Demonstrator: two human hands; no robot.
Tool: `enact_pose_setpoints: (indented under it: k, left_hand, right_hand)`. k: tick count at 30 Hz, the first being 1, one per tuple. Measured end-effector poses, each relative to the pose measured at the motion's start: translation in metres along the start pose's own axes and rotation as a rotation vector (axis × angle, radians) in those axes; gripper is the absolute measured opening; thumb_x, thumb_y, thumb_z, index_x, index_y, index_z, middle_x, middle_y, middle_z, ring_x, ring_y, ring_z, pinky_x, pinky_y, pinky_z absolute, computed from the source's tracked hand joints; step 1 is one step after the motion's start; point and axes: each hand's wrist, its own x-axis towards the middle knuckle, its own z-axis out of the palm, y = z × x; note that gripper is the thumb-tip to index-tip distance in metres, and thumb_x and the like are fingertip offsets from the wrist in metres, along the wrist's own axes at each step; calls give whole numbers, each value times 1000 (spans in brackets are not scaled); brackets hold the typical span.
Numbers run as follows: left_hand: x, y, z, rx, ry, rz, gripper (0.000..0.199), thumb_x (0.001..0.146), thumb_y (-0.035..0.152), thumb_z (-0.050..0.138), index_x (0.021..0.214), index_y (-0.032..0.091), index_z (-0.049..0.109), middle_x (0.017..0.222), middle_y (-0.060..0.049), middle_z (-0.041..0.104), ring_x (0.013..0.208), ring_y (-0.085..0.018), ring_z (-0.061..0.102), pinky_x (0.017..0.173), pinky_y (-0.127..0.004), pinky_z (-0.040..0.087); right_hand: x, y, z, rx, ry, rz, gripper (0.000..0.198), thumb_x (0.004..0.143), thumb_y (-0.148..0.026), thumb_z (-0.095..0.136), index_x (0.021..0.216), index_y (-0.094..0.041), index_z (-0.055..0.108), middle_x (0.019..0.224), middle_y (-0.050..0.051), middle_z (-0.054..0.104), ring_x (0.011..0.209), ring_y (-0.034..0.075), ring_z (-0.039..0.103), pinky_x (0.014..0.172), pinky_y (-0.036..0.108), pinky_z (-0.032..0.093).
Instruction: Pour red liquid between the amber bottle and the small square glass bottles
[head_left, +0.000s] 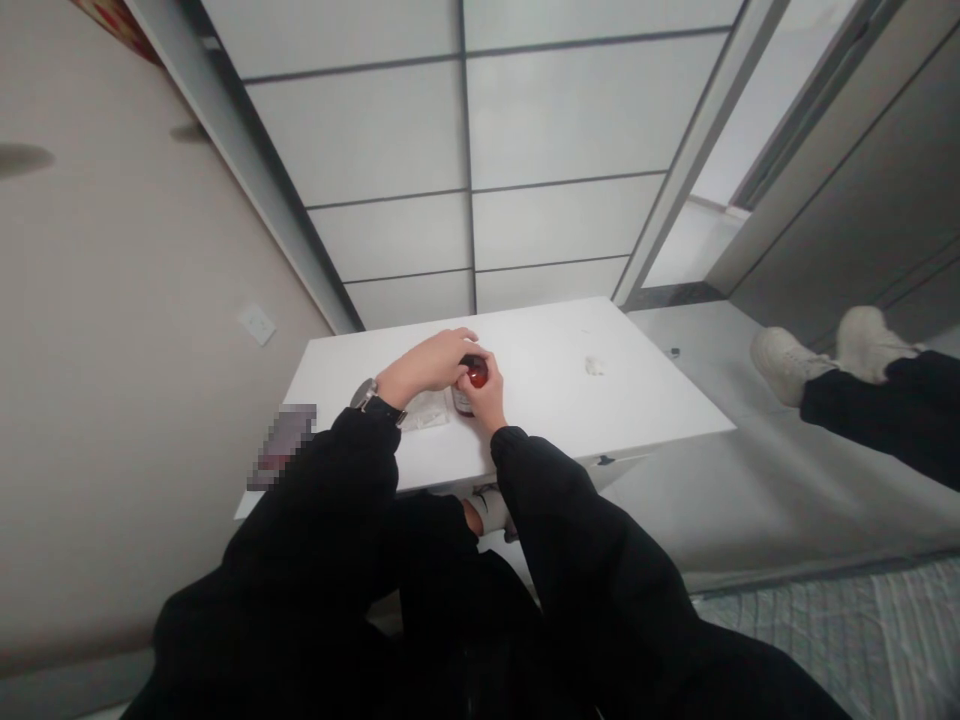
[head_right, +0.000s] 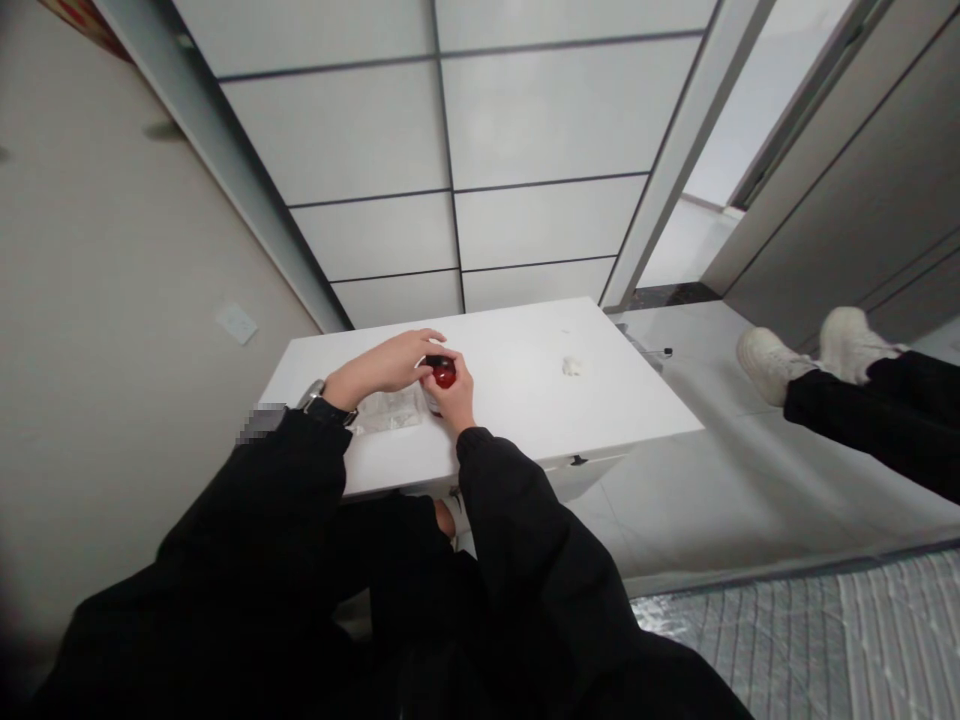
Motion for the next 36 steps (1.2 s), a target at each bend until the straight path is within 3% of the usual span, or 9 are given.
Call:
enact_pose_setpoints:
  k: [3,8,12,14,20,25,28,31,36]
  left_hand:
    - [1,5,-10,41,2,-58,44,97,15,57,138,23,70,142,-9,70,125,-24,67,107,-34,50]
    - [8,14,-7,157,4,-264,42,102,44,59,105,7,79,105,-23,77,101,-37,73,89,-45,54]
    - [10,14,-8,146,-67,-211,19,94,24,70,108,18,81,111,-14,79,105,-30,73,89,-36,52]
    - [10,13,-11,127,-79,-182,26,94,21,70,118,24,80,120,-8,79,109,-25,72,91,-32,52]
    - [13,22,-8,162,-29,-316,39,101,43,62,106,9,80,106,-21,78,102,-35,73,88,-41,54]
    - [12,15,-7,108,-84,-265,22,91,23,70,109,17,81,112,-14,79,107,-30,73,91,-36,53]
    - [12,1,-11,33,-121,-216,34,88,16,69,119,24,79,121,-6,80,106,-23,73,89,-29,52]
    - [17,-10,-10,-2,-75,-270,36,96,19,57,127,21,76,124,-9,80,106,-22,73,90,-29,52]
    - [37,-17,9,-39,-29,-362,33,96,39,60,86,17,83,84,-13,81,83,-25,73,77,-33,52]
  right_hand:
    - [-2,1,0,16,3,4,43,84,-51,71,114,-23,60,113,8,72,104,25,67,101,46,55]
    - [-4,3,-1,39,2,18,42,83,-53,72,112,-24,61,112,8,71,104,25,65,103,48,53]
    - [-3,3,-1,38,0,10,46,83,-53,72,116,-24,60,114,9,71,106,26,66,102,48,54]
    - [-3,3,-1,34,3,7,46,83,-53,73,117,-24,60,113,9,71,106,26,66,101,47,54]
    - [-3,3,0,42,4,-2,40,85,-52,72,111,-25,61,110,8,72,103,25,66,100,47,55]
    - [-4,3,-1,43,7,-7,45,84,-50,73,118,-23,61,115,10,71,106,26,67,101,48,55]
    - [-4,2,-2,37,10,-1,45,84,-51,73,118,-24,62,115,9,72,107,26,67,103,48,55]
    - [-4,1,-2,35,6,8,45,84,-50,73,118,-24,62,118,10,72,110,26,66,104,47,54]
    - [-5,1,-1,32,6,27,47,84,-53,72,119,-24,61,117,10,71,110,26,66,104,48,54]
